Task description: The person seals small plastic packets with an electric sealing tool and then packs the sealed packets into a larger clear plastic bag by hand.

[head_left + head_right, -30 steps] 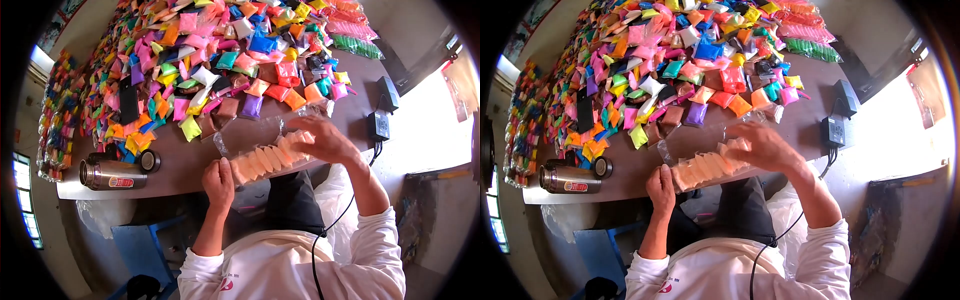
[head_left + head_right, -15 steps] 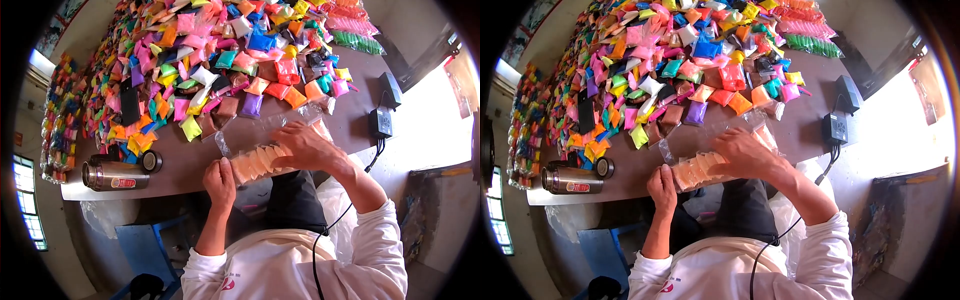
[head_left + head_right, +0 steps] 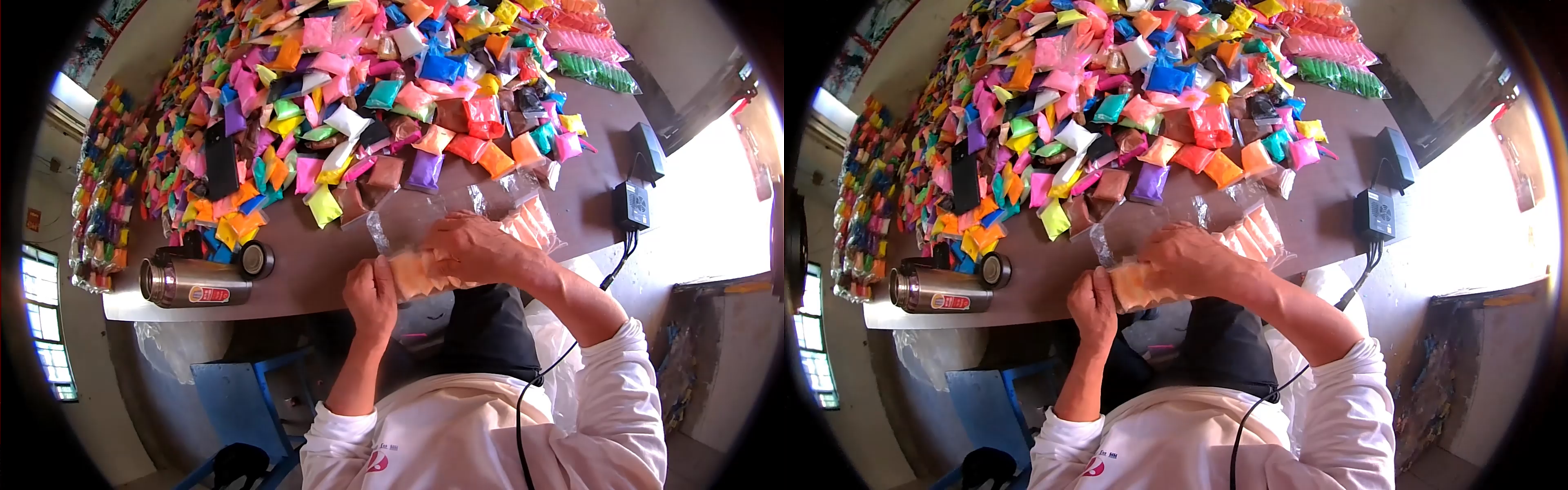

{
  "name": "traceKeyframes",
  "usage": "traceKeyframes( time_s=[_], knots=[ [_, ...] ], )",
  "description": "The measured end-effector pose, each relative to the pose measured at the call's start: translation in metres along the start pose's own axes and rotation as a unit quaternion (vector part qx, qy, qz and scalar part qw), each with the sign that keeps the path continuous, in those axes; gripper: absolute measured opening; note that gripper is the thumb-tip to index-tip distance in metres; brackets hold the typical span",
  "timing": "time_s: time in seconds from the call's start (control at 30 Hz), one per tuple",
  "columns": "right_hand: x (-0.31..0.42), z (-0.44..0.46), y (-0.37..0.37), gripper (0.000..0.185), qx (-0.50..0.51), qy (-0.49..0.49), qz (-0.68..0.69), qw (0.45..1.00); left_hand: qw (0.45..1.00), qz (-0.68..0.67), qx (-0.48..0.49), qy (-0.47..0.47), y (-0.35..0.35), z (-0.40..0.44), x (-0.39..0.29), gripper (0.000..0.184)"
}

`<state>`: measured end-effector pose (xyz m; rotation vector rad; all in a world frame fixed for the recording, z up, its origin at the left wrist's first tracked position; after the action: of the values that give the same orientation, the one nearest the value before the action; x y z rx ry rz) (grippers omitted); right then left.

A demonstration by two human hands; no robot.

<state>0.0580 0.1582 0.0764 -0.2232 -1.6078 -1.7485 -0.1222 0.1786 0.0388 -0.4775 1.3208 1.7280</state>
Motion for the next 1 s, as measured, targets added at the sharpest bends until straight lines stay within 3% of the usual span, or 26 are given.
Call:
traceKeyframes(
  time_s=[0.03,0.17,0.23,0.33,0.43,0.67,0.73,0.77,0.83,0.9,1.0],
  knots=[
    [-0.002,0.002,-0.011,0.045,0.059,0.005,0.023,0.998,1.000,0.003,-0.004,-0.006,0.001,0.000,0.000,0.029],
    [-0.003,0.003,-0.017,0.048,0.127,-0.033,0.035,0.991,1.000,0.008,0.003,-0.010,0.001,-0.002,0.002,0.027],
    [0.009,0.007,0.000,0.035,0.016,-0.033,-0.006,0.999,1.000,0.015,0.000,-0.015,0.000,-0.001,-0.001,0.025],
    [0.013,0.008,-0.011,0.023,-0.031,0.018,-0.054,0.998,0.999,0.007,-0.016,-0.039,0.000,0.000,-0.004,0.033],
    [0.012,0.010,-0.017,0.022,0.047,0.006,-0.007,0.999,0.999,0.014,-0.014,-0.045,0.000,0.000,-0.006,0.033],
    [0.009,0.006,-0.009,0.020,0.053,0.033,0.009,0.998,0.999,0.006,-0.020,-0.038,0.000,0.000,-0.002,0.027],
    [0.001,-0.001,0.026,0.020,-0.076,0.035,0.055,0.995,1.000,-0.017,0.014,0.015,0.000,0.000,0.007,0.032],
    [-0.004,-0.010,0.051,0.021,-0.131,0.001,0.011,0.991,0.999,-0.033,0.020,0.039,0.000,0.000,0.012,0.039],
    [-0.022,-0.030,0.091,0.021,-0.131,-0.194,0.178,0.956,0.994,-0.087,0.024,0.060,0.005,0.005,0.006,0.041],
    [-0.055,-0.057,0.109,0.020,-0.176,-0.178,0.051,0.967,0.992,-0.114,0.014,0.052,0.005,0.006,0.009,0.042],
    [-0.068,-0.085,0.118,0.031,-0.128,-0.240,0.068,0.960,0.991,-0.118,0.028,0.055,0.005,0.008,0.006,0.041]
  ],
)
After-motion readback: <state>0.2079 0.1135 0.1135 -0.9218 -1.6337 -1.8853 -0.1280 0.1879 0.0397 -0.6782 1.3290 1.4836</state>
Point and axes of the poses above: each hand's wrist, its own z-axis towards the middle knuckle, its own y-axis out of the back of the hand, x = y × z, the point moved 7 cm from there along z, towards the middle knuckle, and after that the axes turned 1 degree about -x, right-handed, at the moved point
